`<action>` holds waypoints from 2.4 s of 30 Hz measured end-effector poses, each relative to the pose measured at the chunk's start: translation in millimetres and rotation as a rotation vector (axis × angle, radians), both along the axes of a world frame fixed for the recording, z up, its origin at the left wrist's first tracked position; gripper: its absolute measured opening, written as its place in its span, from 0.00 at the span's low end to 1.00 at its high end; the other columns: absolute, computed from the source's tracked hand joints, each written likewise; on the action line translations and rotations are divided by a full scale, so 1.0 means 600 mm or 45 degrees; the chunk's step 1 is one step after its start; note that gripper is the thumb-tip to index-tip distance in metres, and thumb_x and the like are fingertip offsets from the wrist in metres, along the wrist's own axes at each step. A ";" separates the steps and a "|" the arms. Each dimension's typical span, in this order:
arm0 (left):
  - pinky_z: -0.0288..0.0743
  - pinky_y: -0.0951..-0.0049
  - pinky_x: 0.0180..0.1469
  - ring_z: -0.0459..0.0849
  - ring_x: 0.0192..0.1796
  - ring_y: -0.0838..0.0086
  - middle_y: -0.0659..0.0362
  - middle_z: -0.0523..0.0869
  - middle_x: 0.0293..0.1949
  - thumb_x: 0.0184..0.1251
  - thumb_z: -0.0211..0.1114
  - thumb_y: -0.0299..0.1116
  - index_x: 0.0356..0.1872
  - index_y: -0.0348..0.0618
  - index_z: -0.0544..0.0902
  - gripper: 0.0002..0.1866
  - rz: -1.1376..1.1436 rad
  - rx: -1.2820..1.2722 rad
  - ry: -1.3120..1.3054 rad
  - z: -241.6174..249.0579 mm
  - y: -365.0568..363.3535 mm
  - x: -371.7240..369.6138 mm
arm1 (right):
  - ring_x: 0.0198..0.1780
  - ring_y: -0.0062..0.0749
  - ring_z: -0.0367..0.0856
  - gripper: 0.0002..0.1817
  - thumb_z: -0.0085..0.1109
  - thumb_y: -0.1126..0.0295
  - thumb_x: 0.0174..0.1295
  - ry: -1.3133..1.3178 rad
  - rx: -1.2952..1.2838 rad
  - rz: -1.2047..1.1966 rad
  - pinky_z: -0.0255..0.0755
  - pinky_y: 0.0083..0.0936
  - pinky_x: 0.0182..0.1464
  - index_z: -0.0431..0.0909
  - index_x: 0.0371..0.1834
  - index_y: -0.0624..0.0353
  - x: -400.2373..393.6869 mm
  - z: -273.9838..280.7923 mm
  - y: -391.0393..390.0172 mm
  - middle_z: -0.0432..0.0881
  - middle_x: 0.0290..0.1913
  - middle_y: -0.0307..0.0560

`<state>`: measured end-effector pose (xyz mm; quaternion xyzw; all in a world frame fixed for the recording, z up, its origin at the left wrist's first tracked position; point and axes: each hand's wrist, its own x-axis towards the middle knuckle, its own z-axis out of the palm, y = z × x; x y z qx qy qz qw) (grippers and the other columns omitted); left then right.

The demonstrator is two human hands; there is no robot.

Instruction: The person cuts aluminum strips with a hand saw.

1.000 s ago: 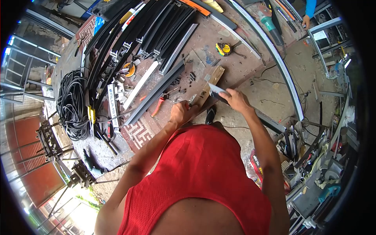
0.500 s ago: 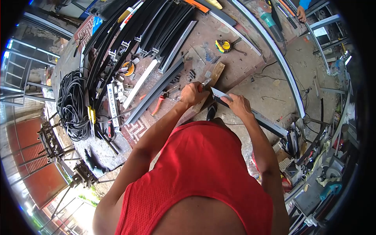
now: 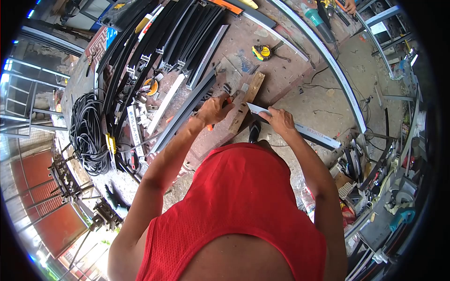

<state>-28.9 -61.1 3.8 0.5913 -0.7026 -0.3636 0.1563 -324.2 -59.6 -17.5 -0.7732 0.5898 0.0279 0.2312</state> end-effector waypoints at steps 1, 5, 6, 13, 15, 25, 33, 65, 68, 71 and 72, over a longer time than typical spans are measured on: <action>0.80 0.50 0.42 0.87 0.39 0.43 0.39 0.87 0.34 0.71 0.63 0.45 0.44 0.44 0.80 0.15 0.068 -0.053 -0.029 -0.001 0.007 -0.010 | 0.42 0.66 0.86 0.31 0.49 0.36 0.70 0.029 -0.013 -0.007 0.78 0.53 0.46 0.80 0.41 0.57 0.007 0.007 0.004 0.86 0.35 0.66; 0.79 0.41 0.38 0.85 0.38 0.35 0.34 0.85 0.34 0.71 0.61 0.41 0.53 0.44 0.75 0.16 -0.031 -0.258 -0.307 -0.073 0.065 -0.048 | 0.41 0.63 0.87 0.32 0.46 0.37 0.73 0.100 -0.021 -0.127 0.79 0.53 0.46 0.79 0.45 0.59 0.036 0.003 0.039 0.86 0.36 0.66; 0.79 0.39 0.37 0.84 0.37 0.33 0.33 0.85 0.33 0.71 0.60 0.39 0.54 0.43 0.74 0.16 0.074 -0.137 -0.178 -0.063 0.077 -0.069 | 0.42 0.63 0.87 0.32 0.45 0.38 0.74 0.100 -0.001 -0.164 0.79 0.53 0.46 0.79 0.47 0.60 0.042 -0.009 0.047 0.86 0.36 0.66; 0.80 0.41 0.41 0.86 0.35 0.35 0.33 0.85 0.32 0.75 0.57 0.43 0.55 0.39 0.68 0.20 0.404 0.054 -0.035 -0.041 0.113 -0.163 | 0.40 0.64 0.87 0.29 0.42 0.46 0.78 0.041 0.120 -0.147 0.80 0.51 0.43 0.72 0.53 0.68 0.054 0.008 0.057 0.86 0.33 0.68; 0.80 0.42 0.41 0.86 0.35 0.36 0.34 0.86 0.33 0.75 0.57 0.44 0.54 0.37 0.69 0.20 0.510 0.153 -0.026 -0.033 0.112 -0.179 | 0.40 0.63 0.87 0.27 0.42 0.48 0.78 0.027 0.096 -0.094 0.80 0.51 0.43 0.72 0.51 0.68 0.052 0.010 0.040 0.86 0.34 0.68; 0.81 0.48 0.46 0.88 0.40 0.43 0.38 0.88 0.35 0.74 0.55 0.44 0.47 0.35 0.74 0.18 0.624 0.171 -0.252 -0.025 0.109 -0.221 | 0.39 0.67 0.86 0.22 0.44 0.51 0.78 -0.150 0.172 0.152 0.78 0.56 0.43 0.69 0.49 0.63 0.032 -0.001 0.024 0.85 0.33 0.70; 0.80 0.48 0.46 0.88 0.39 0.44 0.38 0.87 0.33 0.75 0.54 0.44 0.46 0.35 0.75 0.18 0.633 0.155 -0.330 -0.019 0.104 -0.239 | 0.41 0.71 0.85 0.22 0.39 0.52 0.79 -0.240 0.197 0.203 0.77 0.58 0.43 0.69 0.49 0.64 0.018 -0.014 0.012 0.85 0.36 0.71; 0.80 0.47 0.42 0.87 0.35 0.42 0.38 0.86 0.29 0.76 0.54 0.42 0.45 0.34 0.74 0.17 0.620 0.158 -0.173 -0.011 0.119 -0.236 | 0.41 0.70 0.85 0.24 0.36 0.51 0.80 -0.115 0.243 0.176 0.78 0.57 0.44 0.68 0.51 0.64 0.030 -0.002 0.012 0.85 0.35 0.72; 0.80 0.47 0.41 0.87 0.34 0.42 0.38 0.86 0.28 0.76 0.54 0.42 0.45 0.34 0.74 0.17 0.628 0.154 -0.192 -0.010 0.139 -0.240 | 0.42 0.67 0.86 0.23 0.38 0.51 0.80 -0.069 0.227 0.166 0.78 0.55 0.45 0.69 0.50 0.63 0.034 -0.003 0.011 0.85 0.36 0.71; 0.80 0.46 0.41 0.87 0.33 0.42 0.38 0.86 0.27 0.75 0.55 0.42 0.44 0.34 0.76 0.17 0.571 0.111 -0.221 -0.022 0.143 -0.230 | 0.44 0.68 0.85 0.24 0.37 0.50 0.80 -0.086 0.240 0.171 0.77 0.56 0.46 0.69 0.51 0.63 0.032 -0.007 0.008 0.85 0.37 0.71; 0.80 0.46 0.41 0.87 0.33 0.42 0.38 0.86 0.27 0.75 0.56 0.42 0.43 0.35 0.76 0.17 0.550 0.082 -0.232 -0.027 0.151 -0.226 | 0.45 0.69 0.85 0.24 0.37 0.50 0.80 -0.101 0.243 0.185 0.77 0.56 0.47 0.68 0.52 0.63 0.027 -0.008 0.008 0.85 0.38 0.71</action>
